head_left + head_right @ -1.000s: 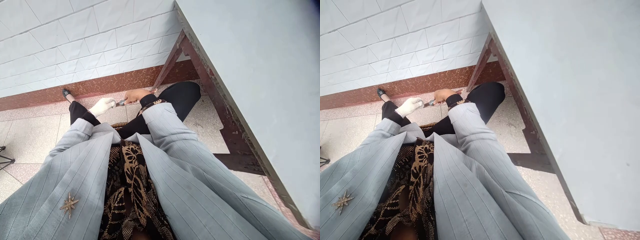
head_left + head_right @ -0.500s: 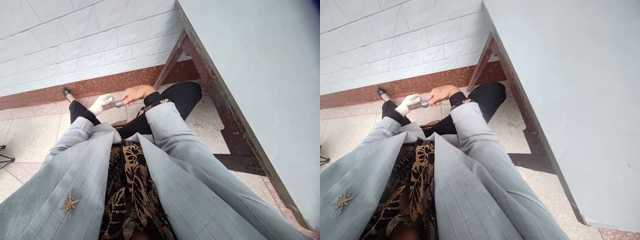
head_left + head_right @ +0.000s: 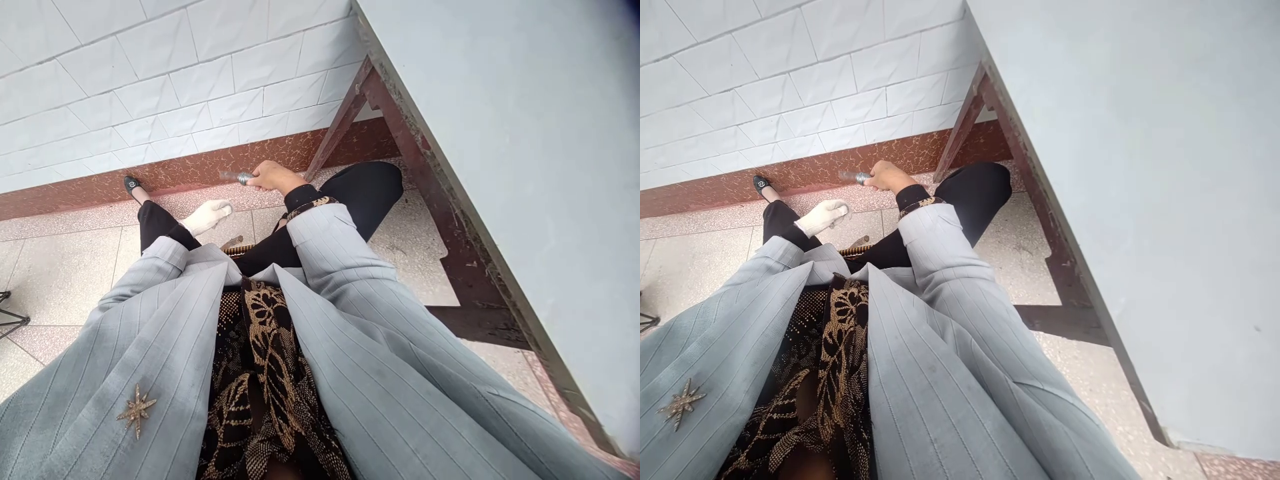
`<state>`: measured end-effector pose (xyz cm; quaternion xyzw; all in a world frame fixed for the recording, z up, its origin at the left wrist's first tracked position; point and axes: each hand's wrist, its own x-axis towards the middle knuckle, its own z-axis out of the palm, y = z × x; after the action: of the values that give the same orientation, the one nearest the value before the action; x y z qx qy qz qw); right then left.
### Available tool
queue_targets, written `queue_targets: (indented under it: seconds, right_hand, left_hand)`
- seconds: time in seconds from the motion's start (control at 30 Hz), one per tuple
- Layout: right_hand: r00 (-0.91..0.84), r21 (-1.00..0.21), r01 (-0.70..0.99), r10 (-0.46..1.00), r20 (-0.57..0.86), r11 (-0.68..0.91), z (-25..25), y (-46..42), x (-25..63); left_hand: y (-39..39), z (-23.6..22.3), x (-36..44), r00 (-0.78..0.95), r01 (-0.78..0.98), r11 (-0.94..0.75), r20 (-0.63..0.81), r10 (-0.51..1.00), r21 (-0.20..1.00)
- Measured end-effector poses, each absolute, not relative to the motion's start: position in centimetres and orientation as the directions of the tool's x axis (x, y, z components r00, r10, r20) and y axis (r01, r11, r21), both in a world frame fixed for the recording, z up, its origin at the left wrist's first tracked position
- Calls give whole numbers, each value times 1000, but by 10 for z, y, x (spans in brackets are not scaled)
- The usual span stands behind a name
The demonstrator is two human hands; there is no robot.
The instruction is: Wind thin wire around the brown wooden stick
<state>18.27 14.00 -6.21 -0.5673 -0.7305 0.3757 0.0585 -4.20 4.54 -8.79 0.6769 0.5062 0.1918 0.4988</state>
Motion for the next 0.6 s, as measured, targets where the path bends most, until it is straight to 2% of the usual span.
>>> queue_targets:
  seconds: [0.1,0.17,0.3,0.4,0.5,0.6]
  right_hand:
    - [-414,-441,872,805,-426,215,-63,137,181]
    - [-466,-411,870,724,-509,271,-66,136,180]
    - [-557,-491,828,495,-666,272,-71,133,179]
    - [-606,-547,796,370,-704,261,-65,126,178]
    - [-699,-640,715,295,-652,281,-52,122,183]
    - [-798,-776,576,385,-464,259,-44,123,193]
  left_hand:
    - [47,-83,-41,376,536,-12,-226,899,844]
    - [48,-80,-41,361,554,-41,-196,912,832]
    - [51,-70,-39,369,579,-127,-120,922,805]
    - [56,-63,-41,376,576,-159,-87,923,802]
    - [59,-62,-44,352,539,-114,-101,931,835]
    - [59,-70,-43,320,432,-21,-131,938,901]
